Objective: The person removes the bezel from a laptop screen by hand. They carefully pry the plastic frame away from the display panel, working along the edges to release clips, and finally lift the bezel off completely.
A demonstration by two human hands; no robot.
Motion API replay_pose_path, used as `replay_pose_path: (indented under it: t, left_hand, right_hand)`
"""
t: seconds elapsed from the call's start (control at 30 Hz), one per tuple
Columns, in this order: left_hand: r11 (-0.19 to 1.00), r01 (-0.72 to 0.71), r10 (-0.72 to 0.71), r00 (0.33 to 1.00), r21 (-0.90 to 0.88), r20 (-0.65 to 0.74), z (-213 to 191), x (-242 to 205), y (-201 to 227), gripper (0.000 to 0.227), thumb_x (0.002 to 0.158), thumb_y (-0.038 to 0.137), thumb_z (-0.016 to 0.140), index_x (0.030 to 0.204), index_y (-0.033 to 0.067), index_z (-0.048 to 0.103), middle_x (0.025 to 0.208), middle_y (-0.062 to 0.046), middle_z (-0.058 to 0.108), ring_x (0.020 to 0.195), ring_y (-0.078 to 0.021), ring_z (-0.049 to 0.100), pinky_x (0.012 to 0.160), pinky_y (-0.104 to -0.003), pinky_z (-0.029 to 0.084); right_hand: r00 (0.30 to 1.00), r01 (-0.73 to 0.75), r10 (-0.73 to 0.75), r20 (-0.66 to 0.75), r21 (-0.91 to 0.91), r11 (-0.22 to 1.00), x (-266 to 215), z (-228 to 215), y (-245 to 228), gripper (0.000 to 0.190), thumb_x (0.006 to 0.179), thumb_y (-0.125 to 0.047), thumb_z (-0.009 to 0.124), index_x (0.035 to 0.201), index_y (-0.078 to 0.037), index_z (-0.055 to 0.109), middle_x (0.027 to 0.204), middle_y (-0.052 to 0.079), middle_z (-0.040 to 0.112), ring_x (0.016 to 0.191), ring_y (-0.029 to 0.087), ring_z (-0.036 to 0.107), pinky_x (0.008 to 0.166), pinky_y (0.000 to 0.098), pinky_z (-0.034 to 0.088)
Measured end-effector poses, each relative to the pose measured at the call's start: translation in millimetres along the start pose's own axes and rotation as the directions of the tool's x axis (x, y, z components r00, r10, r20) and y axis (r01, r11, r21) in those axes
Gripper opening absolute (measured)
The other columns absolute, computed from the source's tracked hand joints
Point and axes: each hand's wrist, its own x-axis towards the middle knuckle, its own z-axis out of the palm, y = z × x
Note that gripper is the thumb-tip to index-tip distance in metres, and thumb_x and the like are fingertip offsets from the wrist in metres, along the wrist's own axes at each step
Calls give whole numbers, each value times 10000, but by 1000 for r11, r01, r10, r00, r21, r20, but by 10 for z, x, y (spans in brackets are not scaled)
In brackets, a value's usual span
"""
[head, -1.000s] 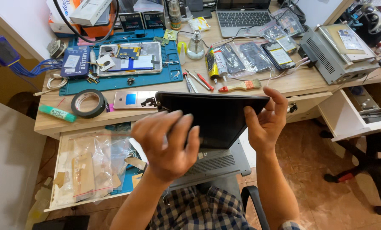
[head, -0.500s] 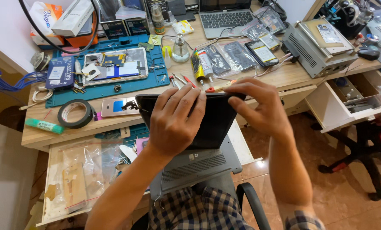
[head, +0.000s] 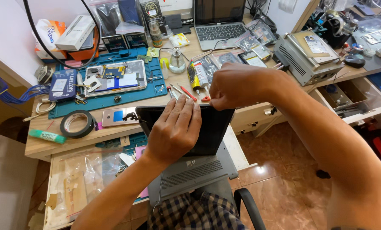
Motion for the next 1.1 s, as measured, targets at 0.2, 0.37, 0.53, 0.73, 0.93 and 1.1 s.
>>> replay_pose_path:
  t: [0.2, 0.37, 0.53, 0.73, 0.93, 1.1]
  left_hand:
    - [1000, -13, 12, 999, 29, 37, -3, 14, -5, 123, 837, 74, 565, 892, 10, 654, 857, -188, 663, 859, -314, 672, 788, -413, 535]
    - [999, -21, 19, 998, 24, 60, -22, 13, -20, 123, 851, 71, 545, 896, 9, 641, 863, -187, 664, 867, -312, 673, 792, -414, 533]
    - [1000, -28, 27, 997, 8, 70, -48, 32, -37, 124, 856, 64, 530, 887, 3, 633, 870, -195, 663, 869, -317, 671, 799, -422, 530]
    - [1000, -29, 29, 997, -11, 73, -62, 49, -37, 120, 857, 62, 522, 872, 0, 624, 876, -201, 661, 874, -320, 670, 805, -422, 528]
    - [1000, -20, 20, 996, -8, 88, -54, 80, -55, 97, 847, 78, 564, 867, 11, 631, 872, -191, 666, 878, -313, 670, 811, -426, 525]
    - [999, -32, 35, 997, -41, 68, -14, 266, -21, 121, 862, 105, 566, 930, 47, 647, 906, -156, 658, 901, -294, 661, 829, -441, 512]
  right_hand:
    - [998, 56, -54, 26, -78, 995, 99, -6, -18, 194, 800, -213, 559, 757, -125, 726, 609, 91, 647, 540, 232, 606, 543, 334, 474]
    - [996, 68, -58, 72, -153, 986, -47, -151, -222, 157, 780, -134, 550, 816, -98, 699, 643, 96, 648, 559, 251, 622, 534, 344, 499]
    - [988, 143, -137, 71, -101, 985, -95, -121, -172, 178, 784, -51, 513, 834, -40, 684, 649, 108, 631, 598, 227, 609, 560, 307, 506]
    - [966, 259, -258, 35, -19, 966, -193, -146, -137, 194, 751, 49, 504, 888, 42, 641, 708, 168, 646, 711, 320, 647, 610, 380, 525]
    - [997, 58, -48, 61, -165, 985, -209, -107, -91, 278, 805, -89, 516, 1020, -176, 669, 745, 117, 674, 635, 281, 658, 571, 372, 539]
    - [986, 162, -162, -33, -6, 987, -246, 9, 153, 341, 801, -114, 504, 1083, -259, 628, 666, 150, 652, 663, 359, 652, 572, 442, 527]
